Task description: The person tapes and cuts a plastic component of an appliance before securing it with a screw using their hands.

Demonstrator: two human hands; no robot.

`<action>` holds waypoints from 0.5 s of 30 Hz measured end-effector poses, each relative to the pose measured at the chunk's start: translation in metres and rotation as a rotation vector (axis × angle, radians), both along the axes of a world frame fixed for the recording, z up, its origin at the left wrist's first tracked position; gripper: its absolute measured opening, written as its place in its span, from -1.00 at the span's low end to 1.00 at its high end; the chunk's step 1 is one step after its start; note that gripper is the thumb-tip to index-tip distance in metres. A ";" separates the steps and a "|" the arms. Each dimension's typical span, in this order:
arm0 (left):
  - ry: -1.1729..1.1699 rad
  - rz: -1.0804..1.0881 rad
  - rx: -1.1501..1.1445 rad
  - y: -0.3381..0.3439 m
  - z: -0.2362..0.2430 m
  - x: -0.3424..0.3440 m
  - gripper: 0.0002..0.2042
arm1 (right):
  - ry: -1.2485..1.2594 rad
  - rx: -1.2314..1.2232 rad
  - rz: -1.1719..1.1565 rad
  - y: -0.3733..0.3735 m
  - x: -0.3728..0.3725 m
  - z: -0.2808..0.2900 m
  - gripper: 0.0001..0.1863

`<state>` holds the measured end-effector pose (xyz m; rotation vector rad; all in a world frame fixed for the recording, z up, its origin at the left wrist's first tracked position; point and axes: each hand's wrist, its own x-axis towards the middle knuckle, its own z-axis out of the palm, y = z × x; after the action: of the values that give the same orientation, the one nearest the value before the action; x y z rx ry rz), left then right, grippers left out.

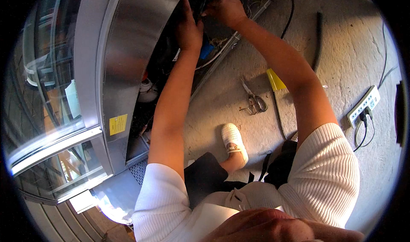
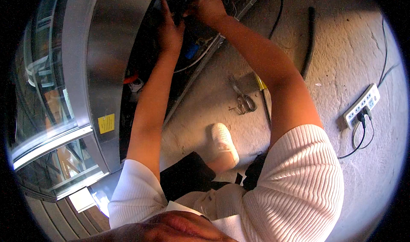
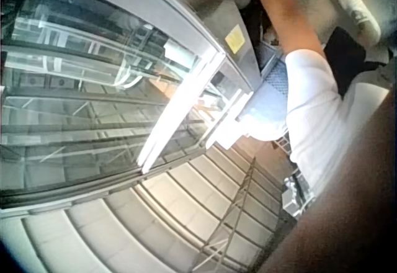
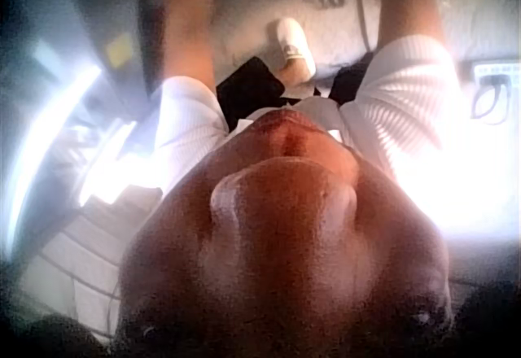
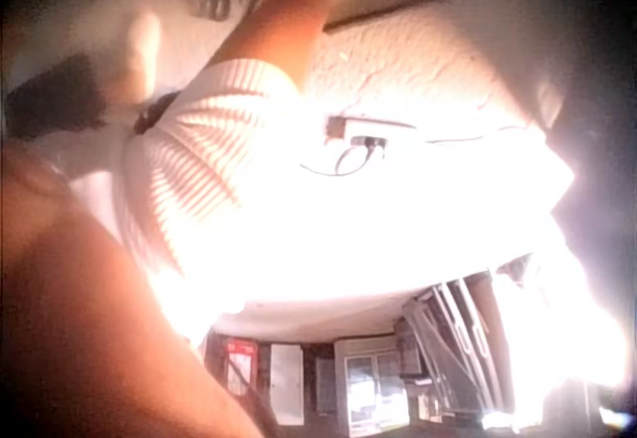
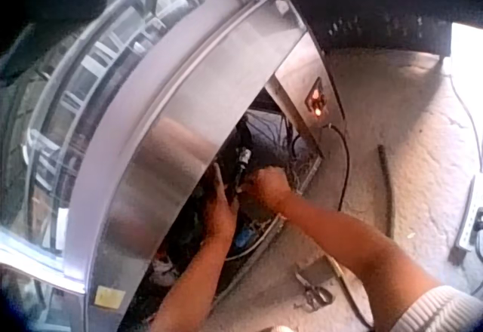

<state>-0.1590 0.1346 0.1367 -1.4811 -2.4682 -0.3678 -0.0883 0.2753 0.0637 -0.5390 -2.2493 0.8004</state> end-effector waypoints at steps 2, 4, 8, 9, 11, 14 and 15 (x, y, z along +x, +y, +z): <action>-0.026 0.059 -0.051 0.000 0.004 0.005 -0.02 | -0.020 0.070 0.007 0.006 -0.005 -0.006 -0.70; 0.041 0.050 -0.062 0.001 0.002 0.002 0.00 | -0.039 0.083 0.019 0.008 -0.008 -0.010 -0.72; 0.018 0.063 -0.152 0.005 0.009 0.005 0.00 | 0.075 -0.030 0.002 0.006 -0.012 -0.025 -0.74; 0.030 0.035 -0.101 0.004 0.009 0.006 -0.03 | 0.142 -0.063 -0.014 0.006 -0.013 -0.031 -0.73; 0.053 -0.009 -0.005 -0.002 0.013 0.009 -0.09 | 0.117 -0.175 -0.010 0.000 -0.008 -0.027 -0.70; -0.330 0.060 0.043 -0.014 0.034 0.032 -0.27 | 0.179 -0.631 0.217 0.008 0.003 -0.023 -0.64; -0.596 0.045 0.134 -0.015 0.037 0.033 -0.33 | 0.214 -0.829 0.335 0.012 0.006 -0.023 -0.62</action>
<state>-0.1260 0.1199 0.1738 -1.4068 -2.8273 -1.0776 -0.0820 0.2872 0.0410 -0.4061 -1.7583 1.8888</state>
